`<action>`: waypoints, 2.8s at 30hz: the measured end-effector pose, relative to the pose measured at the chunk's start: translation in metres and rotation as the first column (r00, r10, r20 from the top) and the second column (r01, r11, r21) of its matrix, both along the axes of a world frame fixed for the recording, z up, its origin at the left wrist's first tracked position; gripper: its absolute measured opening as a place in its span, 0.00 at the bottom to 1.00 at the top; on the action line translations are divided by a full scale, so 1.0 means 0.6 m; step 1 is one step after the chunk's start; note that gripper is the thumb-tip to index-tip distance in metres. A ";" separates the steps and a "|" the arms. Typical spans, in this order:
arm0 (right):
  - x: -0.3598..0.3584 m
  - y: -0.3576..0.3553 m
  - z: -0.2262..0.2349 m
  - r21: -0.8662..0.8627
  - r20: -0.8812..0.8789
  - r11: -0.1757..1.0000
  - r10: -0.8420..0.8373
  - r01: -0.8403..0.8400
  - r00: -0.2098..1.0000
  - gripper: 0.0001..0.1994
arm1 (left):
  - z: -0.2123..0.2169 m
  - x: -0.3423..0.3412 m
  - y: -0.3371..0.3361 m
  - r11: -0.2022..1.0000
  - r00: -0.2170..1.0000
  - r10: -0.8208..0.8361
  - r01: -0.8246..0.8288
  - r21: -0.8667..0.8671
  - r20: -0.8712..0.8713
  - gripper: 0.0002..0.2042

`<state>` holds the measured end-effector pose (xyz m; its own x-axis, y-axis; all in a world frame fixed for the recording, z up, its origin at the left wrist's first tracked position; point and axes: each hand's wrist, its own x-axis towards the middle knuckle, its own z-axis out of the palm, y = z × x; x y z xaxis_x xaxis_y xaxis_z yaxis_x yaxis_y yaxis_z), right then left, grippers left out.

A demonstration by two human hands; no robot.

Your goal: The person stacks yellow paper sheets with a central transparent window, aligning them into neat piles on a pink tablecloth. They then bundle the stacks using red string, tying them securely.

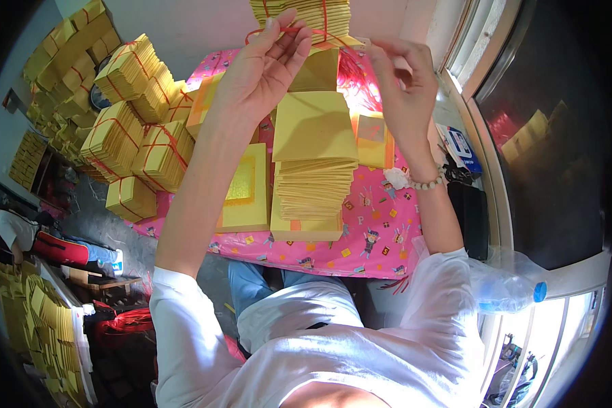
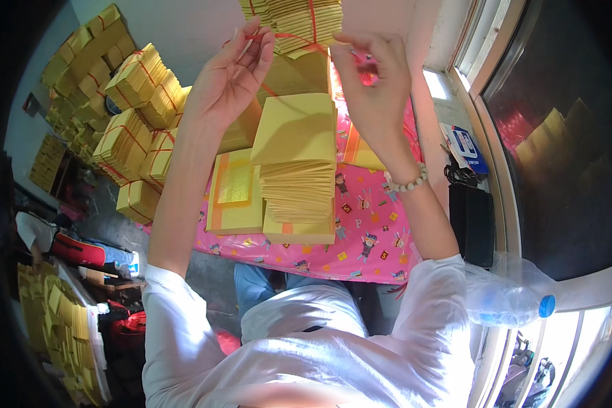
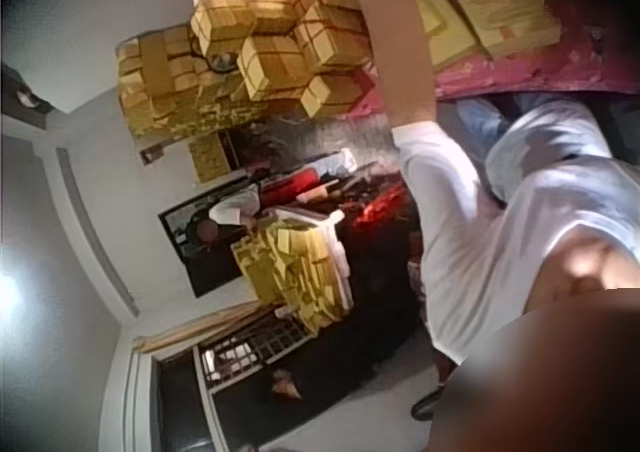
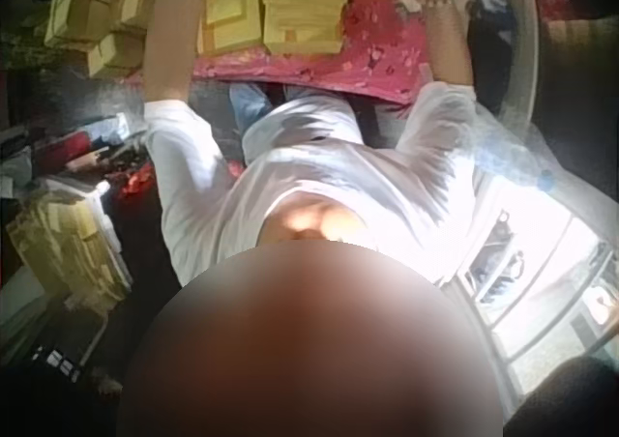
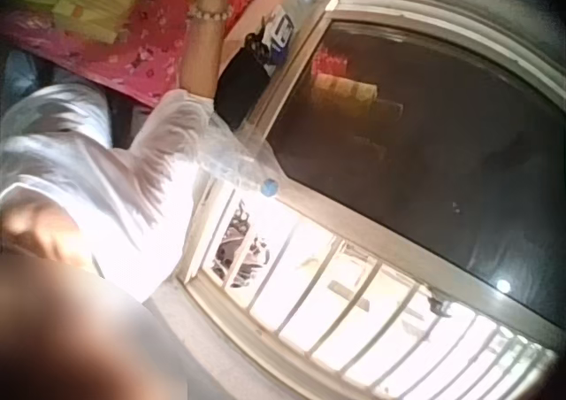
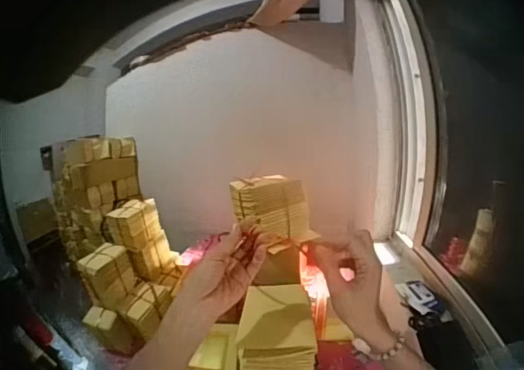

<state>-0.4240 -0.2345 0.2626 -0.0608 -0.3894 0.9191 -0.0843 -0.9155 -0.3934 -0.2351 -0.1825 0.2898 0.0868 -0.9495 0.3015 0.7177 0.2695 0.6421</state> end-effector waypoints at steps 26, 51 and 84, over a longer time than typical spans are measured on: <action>-0.049 -0.007 -0.197 0.798 0.407 0.311 0.354 -0.516 0.842 0.10 | -0.210 0.077 0.055 0.895 0.917 0.210 -0.320 0.310 0.339 0.14; -0.025 0.031 -0.327 0.818 0.574 -0.222 0.255 -0.530 0.778 0.11 | -0.326 0.112 0.059 0.654 0.952 -0.044 -0.201 0.729 0.301 0.13; -0.003 0.032 -0.366 0.928 0.359 -0.005 0.264 -0.371 0.895 0.16 | -0.382 0.085 0.017 0.574 0.937 -0.289 0.003 0.819 0.199 0.18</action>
<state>-0.4255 -0.2151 0.0431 0.3175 -0.9004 -0.2973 0.1672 0.3618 -0.9171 -0.1842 -0.1726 0.0604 -0.0274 -0.8013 -0.5977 0.4479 -0.5444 0.7093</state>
